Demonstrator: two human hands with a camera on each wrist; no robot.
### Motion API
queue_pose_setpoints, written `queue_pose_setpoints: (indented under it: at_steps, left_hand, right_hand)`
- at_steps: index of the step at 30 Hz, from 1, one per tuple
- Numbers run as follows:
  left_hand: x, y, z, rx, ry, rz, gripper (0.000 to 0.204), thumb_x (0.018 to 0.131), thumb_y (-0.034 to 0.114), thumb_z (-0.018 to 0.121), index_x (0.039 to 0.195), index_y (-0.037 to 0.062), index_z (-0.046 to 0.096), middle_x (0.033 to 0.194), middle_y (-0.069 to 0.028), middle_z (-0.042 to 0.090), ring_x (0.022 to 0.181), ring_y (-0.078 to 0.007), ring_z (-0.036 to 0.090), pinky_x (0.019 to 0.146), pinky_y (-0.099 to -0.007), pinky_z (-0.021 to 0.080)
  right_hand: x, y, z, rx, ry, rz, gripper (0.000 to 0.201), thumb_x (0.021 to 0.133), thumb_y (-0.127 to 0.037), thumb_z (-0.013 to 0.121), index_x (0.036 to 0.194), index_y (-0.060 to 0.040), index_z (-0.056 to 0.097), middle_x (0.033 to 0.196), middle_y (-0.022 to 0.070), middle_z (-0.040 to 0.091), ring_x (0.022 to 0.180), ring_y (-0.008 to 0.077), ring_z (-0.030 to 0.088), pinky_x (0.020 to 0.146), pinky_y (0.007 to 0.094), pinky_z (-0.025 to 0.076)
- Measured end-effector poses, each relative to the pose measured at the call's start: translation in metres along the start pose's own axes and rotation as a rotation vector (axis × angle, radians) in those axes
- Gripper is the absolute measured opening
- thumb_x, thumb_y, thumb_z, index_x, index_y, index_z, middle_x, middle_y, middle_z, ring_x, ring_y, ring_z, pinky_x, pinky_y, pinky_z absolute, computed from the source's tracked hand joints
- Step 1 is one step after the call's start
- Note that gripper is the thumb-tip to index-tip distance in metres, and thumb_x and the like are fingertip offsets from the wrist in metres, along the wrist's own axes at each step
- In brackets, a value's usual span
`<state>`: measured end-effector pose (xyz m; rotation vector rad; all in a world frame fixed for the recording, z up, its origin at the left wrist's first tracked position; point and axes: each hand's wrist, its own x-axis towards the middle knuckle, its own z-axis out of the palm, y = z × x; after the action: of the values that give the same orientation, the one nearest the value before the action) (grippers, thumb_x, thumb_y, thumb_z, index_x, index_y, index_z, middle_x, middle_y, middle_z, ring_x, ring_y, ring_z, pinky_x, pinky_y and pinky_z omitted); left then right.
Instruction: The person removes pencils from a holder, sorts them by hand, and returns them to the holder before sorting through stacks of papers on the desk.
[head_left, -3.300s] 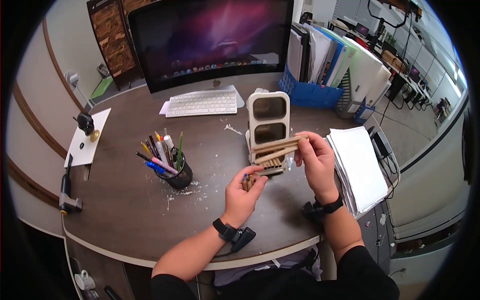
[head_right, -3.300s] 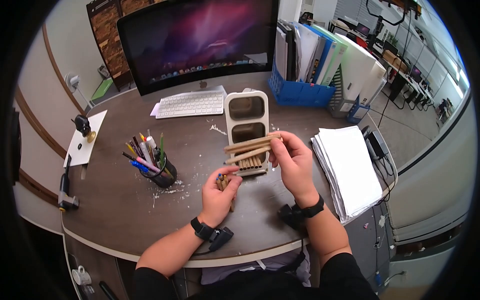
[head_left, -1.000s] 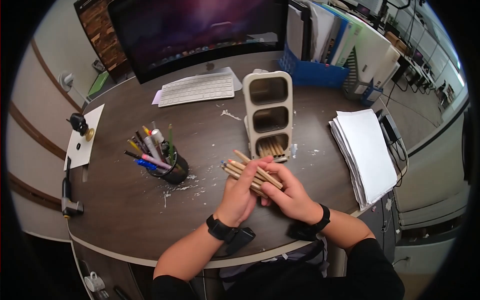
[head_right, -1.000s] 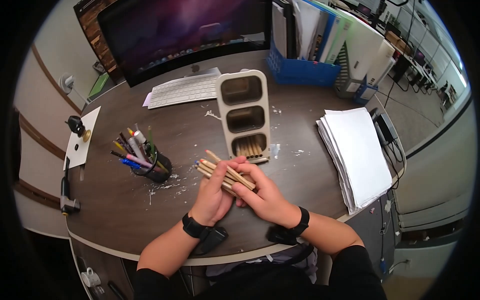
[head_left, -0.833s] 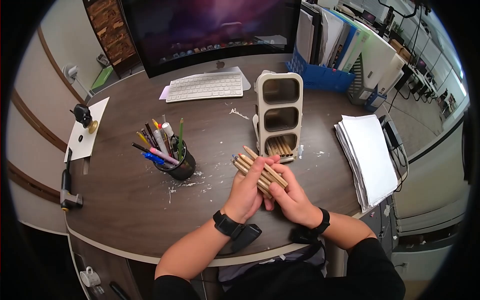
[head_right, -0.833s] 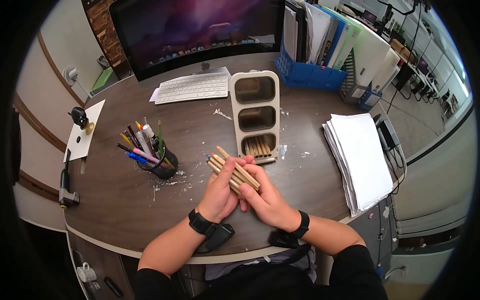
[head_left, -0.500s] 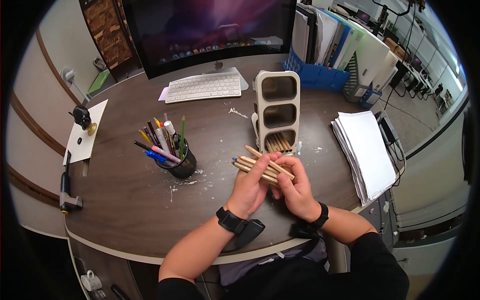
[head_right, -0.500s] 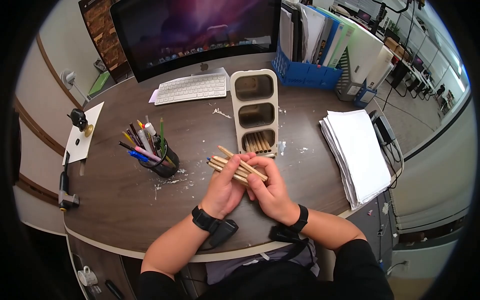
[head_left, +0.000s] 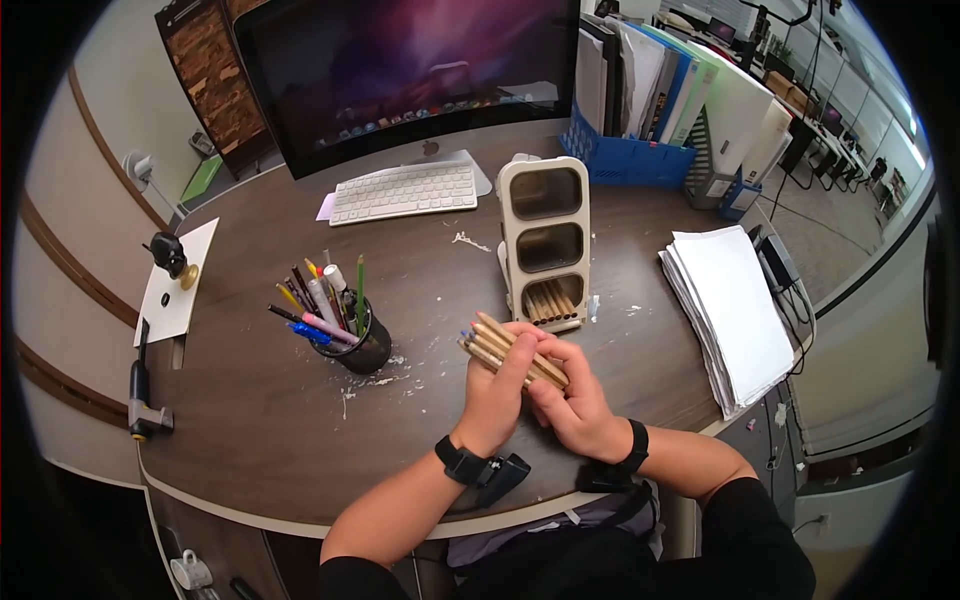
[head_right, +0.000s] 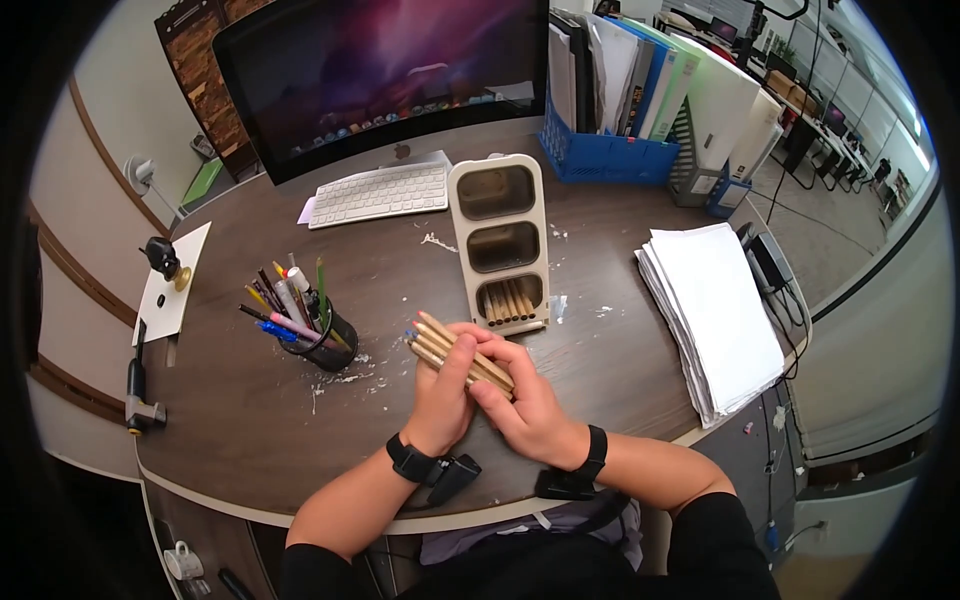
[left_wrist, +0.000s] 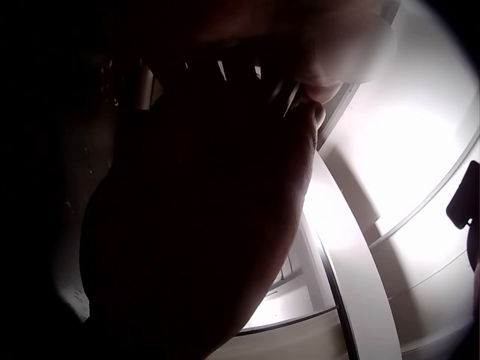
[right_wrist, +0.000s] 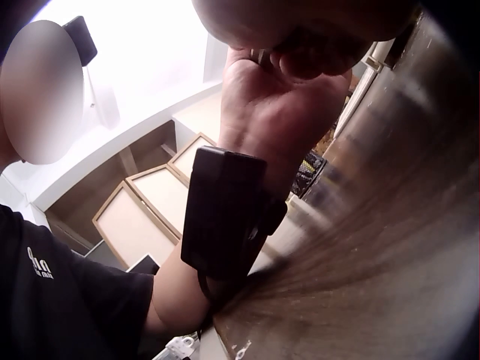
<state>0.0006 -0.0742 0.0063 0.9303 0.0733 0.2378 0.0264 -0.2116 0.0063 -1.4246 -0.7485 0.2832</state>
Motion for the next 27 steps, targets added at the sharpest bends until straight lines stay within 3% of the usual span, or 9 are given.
queue_pose_setpoints:
  at_steps: [1, 4, 6, 8, 10, 13, 17, 22, 27]
  left_hand:
    - [0.001, -0.003, -0.001, 0.052, -0.021, 0.067, 0.030, 0.106, 0.027, 0.063, 0.123, 0.0015, 0.063, 0.105, -0.0097, 0.071, 0.092, -0.0151, 0.069, 0.080, -0.0304, 0.059]
    - [-0.001, -0.004, -0.002, 0.037, -0.127, 0.062, 0.038, 0.105, 0.031, 0.065, 0.130, 0.0018, 0.060, 0.117, -0.0092, 0.068, 0.107, -0.0156, 0.065, 0.096, -0.0318, 0.052]
    - [-0.001, -0.007, -0.007, 0.076, -0.181, 0.104, 0.046, 0.104, 0.034, 0.066, 0.136, 0.0022, 0.057, 0.124, -0.0096, 0.065, 0.110, -0.0172, 0.063, 0.097, -0.0321, 0.051]
    - [-0.002, -0.004, -0.003, 0.138, -0.149, 0.207, 0.054, 0.104, 0.043, 0.064, 0.136, 0.0003, 0.057, 0.124, -0.0120, 0.064, 0.112, -0.0178, 0.062, 0.100, -0.0354, 0.050]
    - [0.005, -0.010, -0.013, 0.179, -0.088, 0.222, 0.047, 0.104, 0.033, 0.067, 0.135, 0.0004, 0.057, 0.121, -0.0103, 0.064, 0.109, -0.0167, 0.062, 0.096, -0.0339, 0.051]
    - [0.018, -0.011, -0.018, 0.669, 0.130, 0.321, 0.040, 0.098, 0.005, 0.067, 0.137, 0.0011, 0.056, 0.127, -0.0102, 0.057, 0.112, -0.0176, 0.060, 0.091, -0.0303, 0.053]
    - [0.027, -0.013, -0.021, 0.840, 0.143, 0.344, 0.045, 0.097, 0.003, 0.066, 0.141, 0.0015, 0.054, 0.133, -0.0127, 0.052, 0.116, -0.0200, 0.059, 0.094, -0.0317, 0.054]
    - [0.026, -0.011, -0.020, 0.705, 0.079, 0.251, 0.055, 0.096, 0.002, 0.065, 0.149, 0.0025, 0.049, 0.140, -0.0157, 0.052, 0.124, -0.0241, 0.060, 0.099, -0.0349, 0.054]
    - [0.026, -0.012, -0.022, 0.703, 0.066, 0.246, 0.057, 0.096, 0.002, 0.065, 0.150, 0.0028, 0.047, 0.142, -0.0167, 0.053, 0.125, -0.0253, 0.061, 0.099, -0.0353, 0.054]
  right_hand:
    - [0.001, -0.001, -0.003, -0.003, 0.006, -0.003, 0.034, 0.109, -0.020, 0.054, 0.138, -0.0064, 0.044, 0.097, 0.0051, 0.060, 0.068, 0.0089, 0.055, 0.060, 0.0238, 0.046]
    - [0.006, -0.004, -0.014, -0.206, 0.073, -0.153, 0.029, 0.108, -0.018, 0.056, 0.133, -0.0036, 0.052, 0.100, 0.0046, 0.062, 0.071, 0.0072, 0.054, 0.064, 0.0237, 0.046]
    - [0.006, -0.008, -0.028, -0.269, 0.177, -0.240, 0.029, 0.105, -0.016, 0.062, 0.130, -0.0014, 0.062, 0.119, 0.0146, 0.069, 0.105, 0.0186, 0.067, 0.091, 0.0328, 0.053]
    - [0.013, -0.018, -0.049, -0.386, 0.308, -0.301, 0.026, 0.103, -0.011, 0.064, 0.127, 0.0007, 0.063, 0.107, 0.0137, 0.073, 0.089, 0.0206, 0.071, 0.078, 0.0305, 0.056]
    - [0.031, -0.036, -0.066, -0.612, 0.359, -0.389, 0.023, 0.102, -0.009, 0.065, 0.123, -0.0001, 0.065, 0.100, 0.0136, 0.074, 0.078, 0.0192, 0.071, 0.071, 0.0291, 0.056]
    - [0.048, -0.044, -0.079, -0.780, 0.328, -0.388, 0.023, 0.098, -0.010, 0.071, 0.120, -0.0035, 0.068, 0.092, 0.0110, 0.072, 0.069, 0.0204, 0.069, 0.064, 0.0303, 0.056]
    - [0.075, -0.047, -0.082, -1.228, 0.237, -0.525, 0.027, 0.092, -0.018, 0.076, 0.117, -0.0117, 0.069, 0.079, 0.0052, 0.064, 0.063, 0.0281, 0.064, 0.054, 0.0376, 0.051]
    - [0.104, -0.044, -0.066, -1.263, 0.105, -0.459, 0.033, 0.093, -0.026, 0.075, 0.122, -0.0119, 0.067, 0.089, 0.0073, 0.067, 0.070, 0.0279, 0.068, 0.060, 0.0363, 0.054]
    - [0.096, -0.036, -0.056, -0.971, 0.154, -0.364, 0.046, 0.086, -0.025, 0.084, 0.126, -0.0085, 0.067, 0.097, 0.0081, 0.069, 0.068, 0.0216, 0.066, 0.063, 0.0329, 0.055]
